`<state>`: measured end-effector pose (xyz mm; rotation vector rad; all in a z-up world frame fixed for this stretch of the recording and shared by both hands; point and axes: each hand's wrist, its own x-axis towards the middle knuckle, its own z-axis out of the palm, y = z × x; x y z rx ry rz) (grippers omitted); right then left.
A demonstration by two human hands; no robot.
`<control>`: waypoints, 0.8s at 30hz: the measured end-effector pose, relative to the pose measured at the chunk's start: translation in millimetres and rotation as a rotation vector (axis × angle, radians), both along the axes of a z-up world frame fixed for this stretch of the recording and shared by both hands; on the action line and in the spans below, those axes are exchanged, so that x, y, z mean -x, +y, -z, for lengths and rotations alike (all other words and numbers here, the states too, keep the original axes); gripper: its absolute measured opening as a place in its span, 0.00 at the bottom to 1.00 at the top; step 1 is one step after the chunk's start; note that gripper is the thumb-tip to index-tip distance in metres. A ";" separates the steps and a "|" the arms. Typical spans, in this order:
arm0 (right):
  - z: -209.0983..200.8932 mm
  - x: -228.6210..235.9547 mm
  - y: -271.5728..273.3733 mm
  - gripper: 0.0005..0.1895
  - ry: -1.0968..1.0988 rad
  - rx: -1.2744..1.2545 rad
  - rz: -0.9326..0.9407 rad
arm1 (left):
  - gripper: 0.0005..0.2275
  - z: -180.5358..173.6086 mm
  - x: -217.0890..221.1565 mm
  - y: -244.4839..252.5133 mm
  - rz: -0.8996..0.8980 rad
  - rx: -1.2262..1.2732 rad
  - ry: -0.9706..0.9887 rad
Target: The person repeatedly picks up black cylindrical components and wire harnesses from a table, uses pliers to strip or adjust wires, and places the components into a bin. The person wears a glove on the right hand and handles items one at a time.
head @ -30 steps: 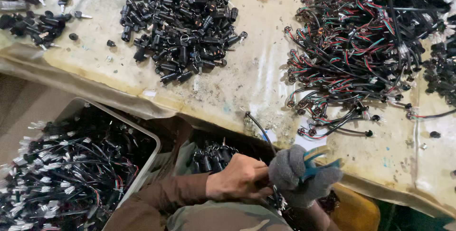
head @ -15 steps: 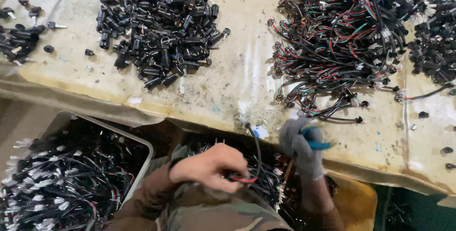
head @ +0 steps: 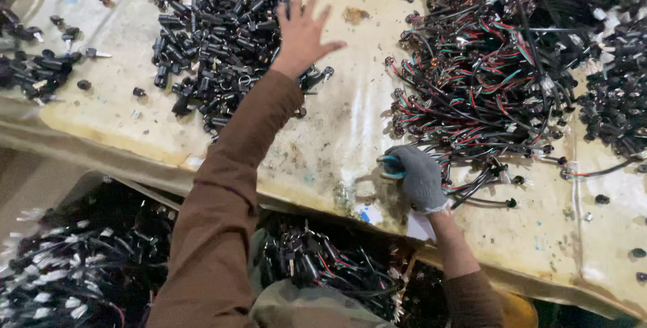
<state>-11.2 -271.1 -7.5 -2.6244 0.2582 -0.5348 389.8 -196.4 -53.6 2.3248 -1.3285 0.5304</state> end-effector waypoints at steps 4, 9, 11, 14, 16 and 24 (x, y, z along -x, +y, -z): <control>6.3 -6.8 4.3 0.08 -0.099 0.049 0.093 | 0.39 13.4 -83.4 -0.8 -0.187 -0.133 0.155; 11.5 -12.3 -1.8 0.09 -0.133 -0.027 0.132 | 0.35 42.4 -91.3 11.0 -0.230 -0.331 0.225; 13.5 -13.2 -3.5 0.09 -0.121 -0.040 0.143 | 0.33 46.3 -81.2 15.7 -0.185 -0.317 0.221; 16.1 -15.5 -3.8 0.07 -0.113 -0.042 0.170 | 0.32 41.3 -58.7 22.1 -0.137 -0.307 0.266; 17.7 -15.2 -3.2 0.07 -0.132 -0.042 0.158 | 0.32 38.5 -37.8 28.7 -0.114 -0.304 0.292; 17.9 -13.5 -4.9 0.08 -0.136 -0.011 0.164 | 0.32 17.6 36.0 51.6 0.065 -0.377 0.201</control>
